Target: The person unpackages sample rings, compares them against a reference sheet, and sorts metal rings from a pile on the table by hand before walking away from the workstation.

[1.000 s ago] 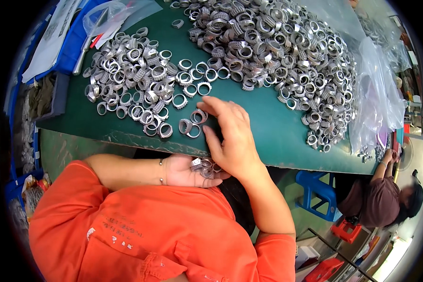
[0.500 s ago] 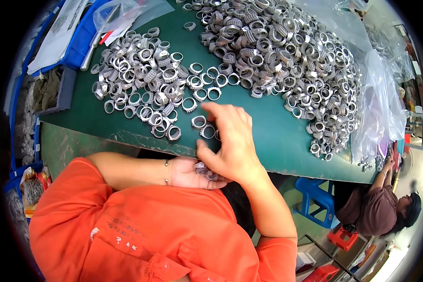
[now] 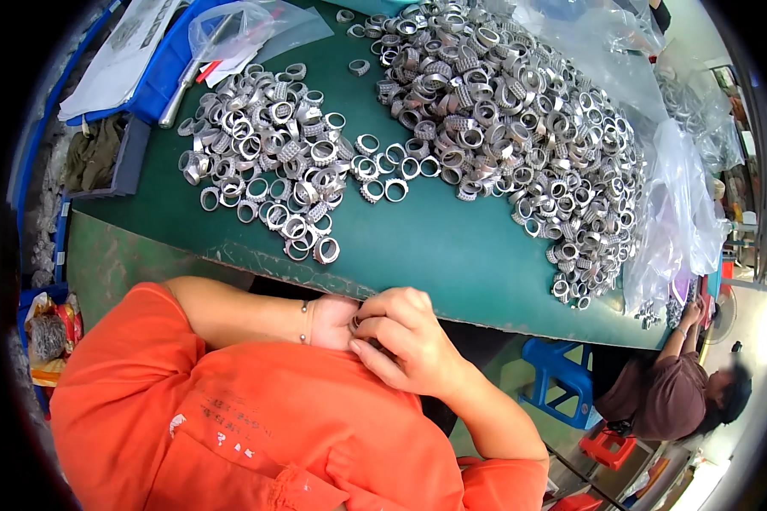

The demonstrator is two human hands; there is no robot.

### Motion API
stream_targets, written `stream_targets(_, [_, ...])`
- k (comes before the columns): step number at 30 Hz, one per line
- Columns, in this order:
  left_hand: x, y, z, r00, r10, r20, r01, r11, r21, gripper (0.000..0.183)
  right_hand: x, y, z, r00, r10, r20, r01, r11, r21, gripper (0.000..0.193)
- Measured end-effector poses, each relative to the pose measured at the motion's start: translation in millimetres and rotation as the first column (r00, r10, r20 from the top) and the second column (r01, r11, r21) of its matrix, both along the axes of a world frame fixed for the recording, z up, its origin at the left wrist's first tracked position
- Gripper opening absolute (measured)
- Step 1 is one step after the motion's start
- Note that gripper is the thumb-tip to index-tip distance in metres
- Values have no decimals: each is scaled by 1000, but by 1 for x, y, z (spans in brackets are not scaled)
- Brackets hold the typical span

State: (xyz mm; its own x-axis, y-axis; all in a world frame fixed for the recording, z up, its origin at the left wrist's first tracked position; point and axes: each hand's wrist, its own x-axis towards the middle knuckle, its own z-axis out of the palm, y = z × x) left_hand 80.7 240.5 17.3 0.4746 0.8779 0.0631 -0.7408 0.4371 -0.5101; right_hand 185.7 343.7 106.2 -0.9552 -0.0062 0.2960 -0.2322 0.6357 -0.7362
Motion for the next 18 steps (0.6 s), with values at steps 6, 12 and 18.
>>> stream_targets(6, [4, 1, -16, 995, -95, 29, 97, 990, -104, 48, -59, 32, -4, 871, -403, -282, 479, 824, 303, 32])
stream_targets(12, [1, 1, -12, 993, -111, -37, 105, 985, -137, 48, -68, 43, -15, 868, -468, -167, 495, 793, 354, 33])
stream_targets(18, [1, 1, -13, 993, -103, -63, 95, 988, -122, 46, -72, 39, -8, 865, -493, -94, 496, 811, 309, 38])
